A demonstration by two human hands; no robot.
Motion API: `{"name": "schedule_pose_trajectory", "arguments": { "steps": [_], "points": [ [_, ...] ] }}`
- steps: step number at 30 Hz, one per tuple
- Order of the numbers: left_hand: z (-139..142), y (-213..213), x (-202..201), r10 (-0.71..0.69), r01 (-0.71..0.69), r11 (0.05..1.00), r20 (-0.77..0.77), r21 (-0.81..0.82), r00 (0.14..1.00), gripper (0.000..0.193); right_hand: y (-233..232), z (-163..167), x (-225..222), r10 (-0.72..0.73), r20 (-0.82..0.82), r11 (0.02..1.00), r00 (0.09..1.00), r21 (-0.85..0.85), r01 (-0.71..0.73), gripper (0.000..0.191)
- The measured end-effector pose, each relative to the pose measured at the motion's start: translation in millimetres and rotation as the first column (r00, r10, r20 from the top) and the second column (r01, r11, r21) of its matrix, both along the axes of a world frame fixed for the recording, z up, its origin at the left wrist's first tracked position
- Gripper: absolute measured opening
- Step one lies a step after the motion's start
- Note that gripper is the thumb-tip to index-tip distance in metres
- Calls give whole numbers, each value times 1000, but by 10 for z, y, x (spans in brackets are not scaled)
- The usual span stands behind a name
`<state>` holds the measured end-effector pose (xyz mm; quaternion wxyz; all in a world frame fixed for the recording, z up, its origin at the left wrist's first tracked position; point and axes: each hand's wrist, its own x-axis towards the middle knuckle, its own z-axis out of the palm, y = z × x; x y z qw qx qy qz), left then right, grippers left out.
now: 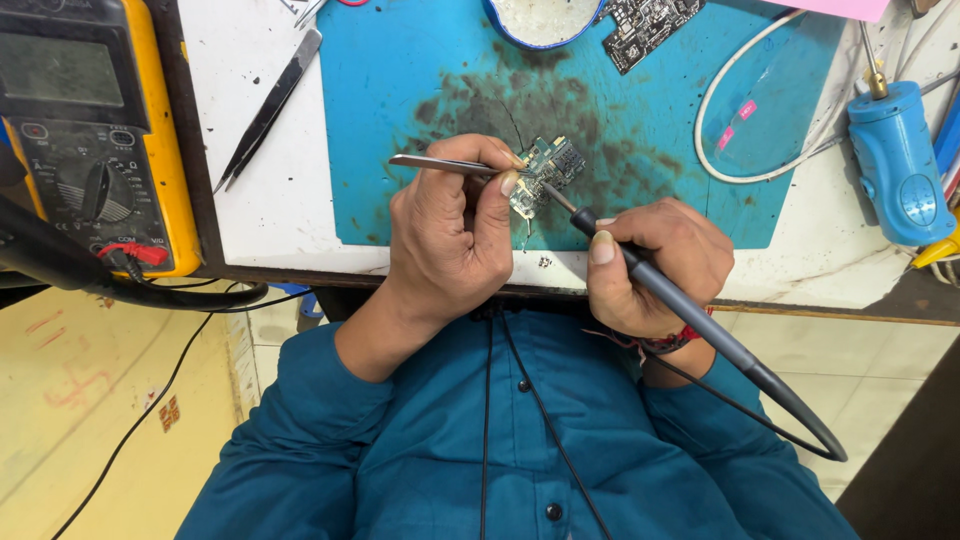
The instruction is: The person uses a soldering iron and tweezers to apply solder to a small circuit board. They hold the board steady with one hand while applying heat and solder with the other, working on specific connection points.
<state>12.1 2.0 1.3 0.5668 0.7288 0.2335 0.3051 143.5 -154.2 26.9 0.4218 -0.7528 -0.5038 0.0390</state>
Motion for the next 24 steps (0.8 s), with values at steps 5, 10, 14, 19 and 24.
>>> {"name": "schedule_pose_trajectory", "arguments": {
  "steps": [5,10,14,19,24],
  "points": [
    [-2,1,-4,-1,1,1000,-4,3,1000,18,7,1,7,6,6,1000,1000,-2,-6,9],
    [-8,7,-7,-1,1,1000,-2,1,1000,18,18,5,2,4,6,1000,1000,0,-4,8],
    [-11,4,-2,-3,3,1000,1,-7,1000,18,17,13,5,9,13,1000,1000,-3,-9,8],
    [-5,-2,-2,-2,2,1000,0,-1,1000,18,1,30,10,10,8,1000,1000,-10,-10,9],
    [2,-3,-2,6,-6,1000,-3,15,1000,17,5,30,2,2,10,1000,1000,-3,-2,9]
  ]
}}
